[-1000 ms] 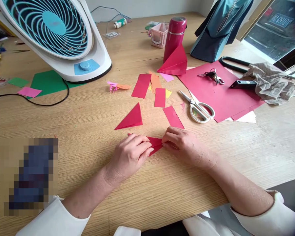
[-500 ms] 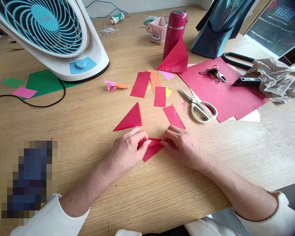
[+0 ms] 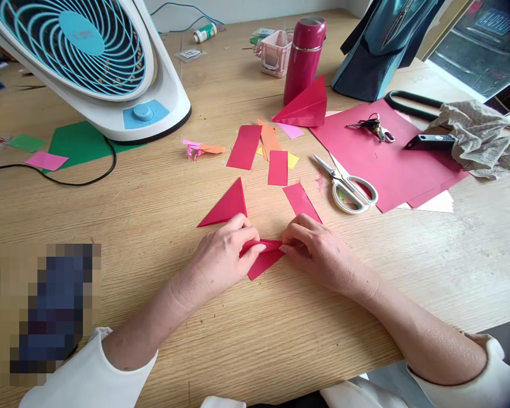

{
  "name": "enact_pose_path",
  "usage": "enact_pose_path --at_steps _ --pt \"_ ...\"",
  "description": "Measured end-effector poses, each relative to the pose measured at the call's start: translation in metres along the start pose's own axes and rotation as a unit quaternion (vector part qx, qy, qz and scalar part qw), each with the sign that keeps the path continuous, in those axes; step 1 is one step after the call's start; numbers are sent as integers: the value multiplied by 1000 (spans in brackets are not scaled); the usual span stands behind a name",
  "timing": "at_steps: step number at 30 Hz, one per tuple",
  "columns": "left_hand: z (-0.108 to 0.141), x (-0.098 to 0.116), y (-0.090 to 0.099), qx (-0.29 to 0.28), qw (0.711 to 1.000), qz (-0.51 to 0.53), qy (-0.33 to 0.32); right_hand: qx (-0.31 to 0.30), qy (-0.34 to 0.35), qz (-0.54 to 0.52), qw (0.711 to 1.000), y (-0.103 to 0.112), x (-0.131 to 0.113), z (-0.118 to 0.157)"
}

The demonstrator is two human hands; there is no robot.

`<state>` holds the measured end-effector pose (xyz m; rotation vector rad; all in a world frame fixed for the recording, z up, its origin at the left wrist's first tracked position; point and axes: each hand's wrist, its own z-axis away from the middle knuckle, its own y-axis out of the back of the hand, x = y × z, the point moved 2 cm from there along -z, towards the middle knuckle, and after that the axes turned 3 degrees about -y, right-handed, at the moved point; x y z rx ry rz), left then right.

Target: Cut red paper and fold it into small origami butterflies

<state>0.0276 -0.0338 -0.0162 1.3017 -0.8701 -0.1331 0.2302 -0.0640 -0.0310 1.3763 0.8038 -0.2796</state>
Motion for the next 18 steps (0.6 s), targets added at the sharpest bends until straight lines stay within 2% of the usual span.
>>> enact_pose_path --at_steps 5,9,18 --pt "-1 -3 5 -4 998 54 -31 -14 -2 -24 1000 4 0 2" --pt "0 -4 6 -13 998 55 -36 -22 -15 -6 1000 2 0 0" --pt "4 -2 6 -44 998 25 -35 3 -14 -16 1000 1 7 0"
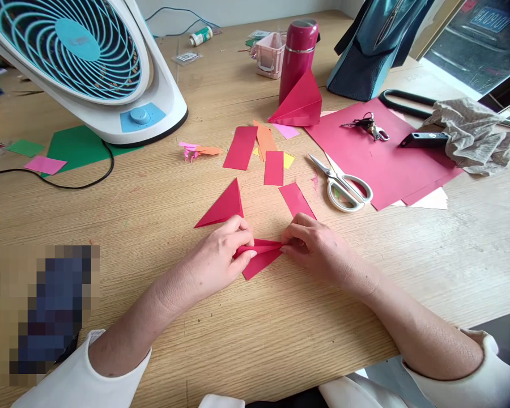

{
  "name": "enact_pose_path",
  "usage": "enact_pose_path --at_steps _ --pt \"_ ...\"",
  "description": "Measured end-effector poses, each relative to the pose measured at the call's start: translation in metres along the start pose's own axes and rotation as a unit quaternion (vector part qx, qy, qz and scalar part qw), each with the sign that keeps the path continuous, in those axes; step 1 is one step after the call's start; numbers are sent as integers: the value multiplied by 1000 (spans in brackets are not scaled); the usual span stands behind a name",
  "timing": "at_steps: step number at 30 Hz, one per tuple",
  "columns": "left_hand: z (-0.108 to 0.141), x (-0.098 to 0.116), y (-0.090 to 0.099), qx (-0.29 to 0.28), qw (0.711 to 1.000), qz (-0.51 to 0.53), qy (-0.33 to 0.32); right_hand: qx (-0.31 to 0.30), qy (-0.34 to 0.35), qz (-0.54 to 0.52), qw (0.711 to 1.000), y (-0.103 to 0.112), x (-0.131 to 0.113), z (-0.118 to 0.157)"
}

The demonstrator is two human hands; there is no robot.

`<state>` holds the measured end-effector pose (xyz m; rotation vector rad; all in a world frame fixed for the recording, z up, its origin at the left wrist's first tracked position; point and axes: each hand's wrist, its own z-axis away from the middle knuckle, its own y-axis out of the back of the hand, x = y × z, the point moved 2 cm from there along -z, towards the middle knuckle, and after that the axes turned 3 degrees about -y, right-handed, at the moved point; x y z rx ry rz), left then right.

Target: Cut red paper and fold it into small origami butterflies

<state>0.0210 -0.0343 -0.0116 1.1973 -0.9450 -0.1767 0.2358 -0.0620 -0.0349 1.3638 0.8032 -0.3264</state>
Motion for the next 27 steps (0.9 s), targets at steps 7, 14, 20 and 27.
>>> enact_pose_path --at_steps 7,14,20,27 --pt "-2 10 -10 34 998 -38 20 -9 -22 4 1000 0 4 1" --pt "-3 13 -18 80 995 -51 37 -17 -55 31 998 0 0 -1" --pt "-5 12 -19 81 991 -82 61 -23 -53 32 998 2 -1 -1" --pt "-8 11 -18 72 992 -77 67 -15 -50 34 998 0 1 -2"
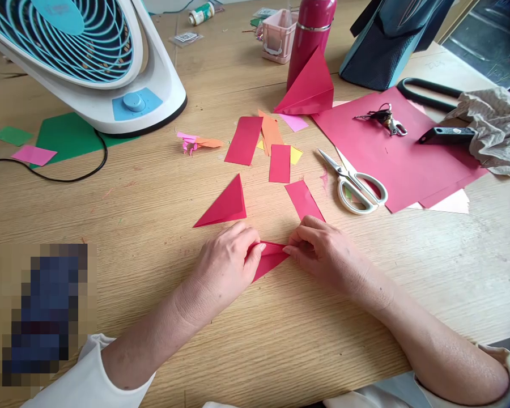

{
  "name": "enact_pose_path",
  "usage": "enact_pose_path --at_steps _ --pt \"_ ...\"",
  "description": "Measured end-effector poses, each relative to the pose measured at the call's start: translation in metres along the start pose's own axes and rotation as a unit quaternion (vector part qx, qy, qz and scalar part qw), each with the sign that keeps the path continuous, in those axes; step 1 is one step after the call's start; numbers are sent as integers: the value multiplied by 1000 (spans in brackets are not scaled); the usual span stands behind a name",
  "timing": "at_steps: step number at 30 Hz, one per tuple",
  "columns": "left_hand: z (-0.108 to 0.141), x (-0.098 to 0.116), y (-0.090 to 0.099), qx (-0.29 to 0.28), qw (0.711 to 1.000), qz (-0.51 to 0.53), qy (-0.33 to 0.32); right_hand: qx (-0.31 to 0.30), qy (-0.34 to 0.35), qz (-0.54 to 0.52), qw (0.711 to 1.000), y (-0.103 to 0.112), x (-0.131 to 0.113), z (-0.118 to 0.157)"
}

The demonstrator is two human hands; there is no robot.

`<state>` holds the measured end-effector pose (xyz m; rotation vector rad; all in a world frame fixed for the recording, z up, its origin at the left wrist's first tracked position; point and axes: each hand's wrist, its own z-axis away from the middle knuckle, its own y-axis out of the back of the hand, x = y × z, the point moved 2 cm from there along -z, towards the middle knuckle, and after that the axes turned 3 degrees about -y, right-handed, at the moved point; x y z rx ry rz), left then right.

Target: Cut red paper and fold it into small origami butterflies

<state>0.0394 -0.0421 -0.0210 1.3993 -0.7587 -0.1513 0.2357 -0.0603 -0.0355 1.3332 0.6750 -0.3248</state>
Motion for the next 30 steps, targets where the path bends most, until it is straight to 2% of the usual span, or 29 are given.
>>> enact_pose_path --at_steps 7,24,30 --pt "0 0 -1 1 1000 3 -2 -28 4 -7 1000 5 4 2" --pt "-1 -1 -3 2 1000 -2 17 -3 -15 42 999 3 1 1" --pt "-3 1 -3 -13 999 -22 25 -1 -20 50 999 2 0 1"
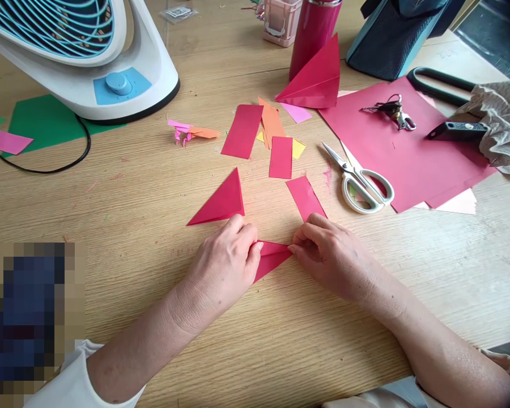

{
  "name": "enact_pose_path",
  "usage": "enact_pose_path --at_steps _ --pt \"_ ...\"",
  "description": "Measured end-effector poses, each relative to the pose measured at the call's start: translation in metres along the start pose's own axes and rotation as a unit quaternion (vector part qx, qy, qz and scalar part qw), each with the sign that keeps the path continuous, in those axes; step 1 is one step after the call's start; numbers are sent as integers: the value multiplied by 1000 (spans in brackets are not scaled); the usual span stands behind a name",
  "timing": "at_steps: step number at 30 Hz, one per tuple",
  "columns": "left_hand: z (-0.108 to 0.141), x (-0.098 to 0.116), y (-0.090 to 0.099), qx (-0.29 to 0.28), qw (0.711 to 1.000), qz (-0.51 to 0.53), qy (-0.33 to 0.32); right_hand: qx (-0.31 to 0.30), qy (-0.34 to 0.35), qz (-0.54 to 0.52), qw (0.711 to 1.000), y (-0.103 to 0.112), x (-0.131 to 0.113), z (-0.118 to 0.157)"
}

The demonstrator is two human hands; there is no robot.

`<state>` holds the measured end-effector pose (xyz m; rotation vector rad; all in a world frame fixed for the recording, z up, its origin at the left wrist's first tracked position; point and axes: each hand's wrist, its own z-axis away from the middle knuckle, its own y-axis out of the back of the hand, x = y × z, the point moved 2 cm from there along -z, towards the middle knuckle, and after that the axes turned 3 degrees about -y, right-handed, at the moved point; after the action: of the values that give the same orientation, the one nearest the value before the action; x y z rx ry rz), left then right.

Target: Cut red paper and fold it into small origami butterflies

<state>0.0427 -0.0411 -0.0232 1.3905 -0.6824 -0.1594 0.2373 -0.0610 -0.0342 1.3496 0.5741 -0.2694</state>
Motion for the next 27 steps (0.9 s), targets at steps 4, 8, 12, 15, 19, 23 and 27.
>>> enact_pose_path --at_steps 4,8,12,15,19,23,27 --pt "-1 1 1 -1 1000 -10 0 11 4 16 1000 -2 0 1" --pt "-1 1 1 2 1000 -14 -3 18 4 25 1000 -3 0 1" --pt "-1 1 -1 -3 1000 -24 -4 19 3 26 999 -3 -1 1" --pt "-2 2 -1 -8 999 -35 -6 15 -3 30 999 -3 -1 0" --pt "-2 2 0 -9 999 -50 -8 11 -9 38 999 -3 0 -1" --pt "-2 2 -1 -11 998 -61 -12 11 16 14 1000 2 -2 4" --pt "-3 1 -3 8 998 -59 -25 28 73 36 996 4 -7 25"
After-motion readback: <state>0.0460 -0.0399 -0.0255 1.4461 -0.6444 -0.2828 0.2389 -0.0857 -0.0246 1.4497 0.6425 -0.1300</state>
